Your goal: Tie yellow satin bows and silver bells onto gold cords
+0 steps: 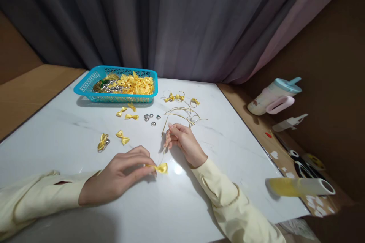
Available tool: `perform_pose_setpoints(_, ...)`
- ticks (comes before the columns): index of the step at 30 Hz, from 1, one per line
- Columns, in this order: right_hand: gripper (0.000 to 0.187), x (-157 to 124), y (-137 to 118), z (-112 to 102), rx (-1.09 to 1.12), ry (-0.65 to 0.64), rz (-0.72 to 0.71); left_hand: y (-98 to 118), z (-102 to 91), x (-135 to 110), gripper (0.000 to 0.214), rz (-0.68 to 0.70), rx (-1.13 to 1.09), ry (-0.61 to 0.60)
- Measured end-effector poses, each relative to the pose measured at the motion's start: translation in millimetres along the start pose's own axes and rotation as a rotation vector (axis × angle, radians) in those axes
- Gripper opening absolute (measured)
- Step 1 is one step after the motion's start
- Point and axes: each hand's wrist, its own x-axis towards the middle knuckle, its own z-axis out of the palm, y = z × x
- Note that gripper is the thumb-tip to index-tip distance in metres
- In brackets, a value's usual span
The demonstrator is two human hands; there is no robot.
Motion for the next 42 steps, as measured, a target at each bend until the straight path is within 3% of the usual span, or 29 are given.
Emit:
perform_pose_setpoints(3, 0.033, 0, 0, 0, 0.011, 0.009, -0.007, -1, -1.2, 5, 0.015, -0.240, -0.125, 0.037)
perform_pose_setpoints(5, 0.032, -1, -1, -1, 0.018, 0.016, -0.012, -2, -2.6, 8, 0.015, -0.297, -0.168, 0.035)
perform_pose_setpoints(14, 0.031, 1, -2, -5, 0.045, 0.073, -0.027, -2, -6.0, 10, 0.017, -0.360, -0.183, 0.051)
perform_pose_setpoints(23, 0.029, 6, 0, -12, 0.061, 0.163, -0.044, 6, -6.5, 7, 0.021, -0.360, -0.221, -0.026)
perform_pose_setpoints(42, 0.024, 14, 4, -19, 0.097, 0.230, -0.048, 5, -2.8, 4, 0.018, -0.409, -0.357, -0.031)
